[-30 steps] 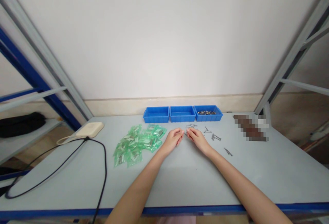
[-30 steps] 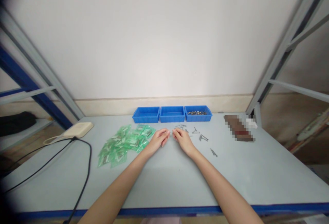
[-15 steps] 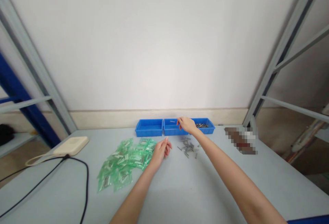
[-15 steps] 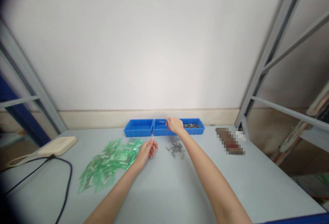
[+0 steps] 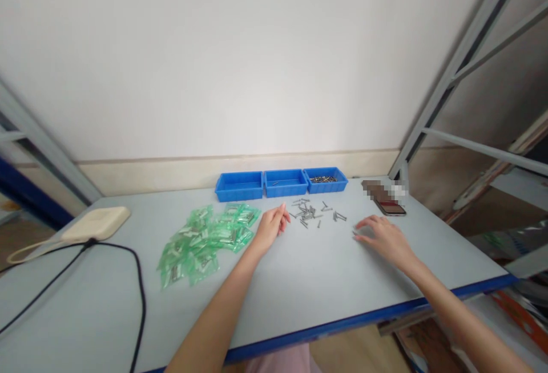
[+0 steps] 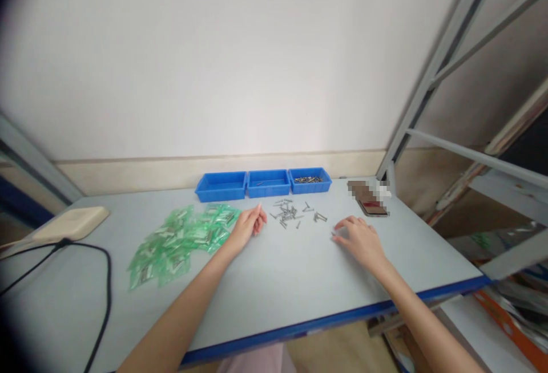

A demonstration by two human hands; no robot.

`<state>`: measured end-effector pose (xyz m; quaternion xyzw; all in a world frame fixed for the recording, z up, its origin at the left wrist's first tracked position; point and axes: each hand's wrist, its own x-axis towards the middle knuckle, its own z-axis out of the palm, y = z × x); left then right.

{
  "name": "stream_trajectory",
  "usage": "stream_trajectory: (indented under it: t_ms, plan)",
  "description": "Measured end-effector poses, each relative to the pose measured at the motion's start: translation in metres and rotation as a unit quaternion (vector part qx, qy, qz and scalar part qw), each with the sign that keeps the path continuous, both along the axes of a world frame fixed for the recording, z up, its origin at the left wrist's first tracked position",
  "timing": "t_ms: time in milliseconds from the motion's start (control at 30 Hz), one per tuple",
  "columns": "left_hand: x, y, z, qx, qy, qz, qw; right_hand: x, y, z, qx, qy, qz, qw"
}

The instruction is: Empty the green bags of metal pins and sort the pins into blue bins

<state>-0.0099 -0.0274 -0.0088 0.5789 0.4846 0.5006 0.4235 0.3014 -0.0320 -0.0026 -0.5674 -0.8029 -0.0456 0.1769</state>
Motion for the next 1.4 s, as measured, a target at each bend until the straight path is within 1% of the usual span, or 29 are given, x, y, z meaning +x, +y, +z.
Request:
stream_trajectory:
  t_ms: [67, 133, 200, 300, 367, 467, 567, 633, 700, 767, 833, 867, 933, 967, 1067, 1200, 1300, 1400]
  plan:
    - [0.0, -0.001, 0.0, 0.003, 0.005, 0.001, 1.0, 0.0, -0.005, -0.013, 0.003, 0.006, -0.03, 1.0]
    - [-0.002, -0.001, 0.0, 0.004, 0.009, 0.003, 1.0, -0.007, -0.009, -0.02, 0.025, 0.015, -0.045, 0.999]
    - [-0.003, -0.002, -0.001, 0.004, 0.014, 0.004, 1.0, -0.015, -0.013, -0.023, 0.054, 0.012, -0.049, 0.997]
    - [-0.004, -0.002, -0.003, 0.009, 0.021, 0.009, 1.0, -0.027, -0.015, -0.022, 0.08, -0.025, -0.041, 0.996]
    - [-0.005, -0.002, -0.003, 0.01, 0.023, 0.013, 1.0, -0.033, -0.012, -0.019, 0.092, -0.068, -0.02, 0.993]
    - [-0.006, -0.002, -0.002, 0.001, 0.022, 0.014, 1.0, -0.041, 0.0, -0.013, 0.11, -0.129, 0.039, 0.985]
    - [-0.007, -0.003, 0.0, -0.003, 0.021, 0.016, 1.0, -0.047, 0.013, -0.009, 0.12, -0.148, 0.083, 0.978]
    - [-0.006, -0.004, 0.002, 0.0, 0.024, 0.016, 1.0, -0.054, 0.019, -0.006, 0.125, -0.125, 0.102, 0.979]
    - [-0.003, -0.006, 0.004, 0.002, 0.019, -0.004, 1.0, -0.066, 0.02, -0.001, 0.132, -0.068, 0.122, 0.981]
    - [0.001, -0.009, 0.006, -0.001, 0.004, -0.055, 0.998, -0.085, 0.018, 0.005, 0.136, 0.005, 0.149, 0.979]
    - [0.004, -0.012, 0.007, -0.004, -0.004, -0.106, 0.994, -0.109, 0.017, 0.01, 0.133, 0.055, 0.198, 0.969]
    - [0.005, -0.013, 0.007, -0.003, -0.003, -0.118, 0.993, -0.121, 0.017, 0.012, 0.132, 0.066, 0.228, 0.962]
    - [0.004, -0.014, 0.007, 0.001, 0.003, -0.113, 0.994, -0.141, 0.019, 0.014, 0.131, 0.079, 0.276, 0.949]
    - [0.003, -0.014, 0.007, 0.004, 0.006, -0.102, 0.995, -0.148, 0.02, 0.013, 0.132, 0.091, 0.286, 0.945]
    - [-0.001, -0.012, 0.007, 0.004, 0.012, -0.082, 0.997, -0.156, 0.024, 0.009, 0.126, 0.146, 0.279, 0.941]
    - [0.002, -0.01, 0.007, -0.008, 0.001, -0.081, 0.997, -0.148, 0.025, 0.006, 0.104, 0.179, 0.27, 0.94]
    - [0.005, -0.009, 0.005, -0.019, -0.012, -0.079, 0.997, -0.145, 0.025, 0.005, 0.078, 0.216, 0.237, 0.944]
    - [0.004, -0.008, 0.002, -0.033, -0.023, -0.084, 0.996, -0.148, 0.027, 0.004, 0.035, 0.243, 0.207, 0.947]
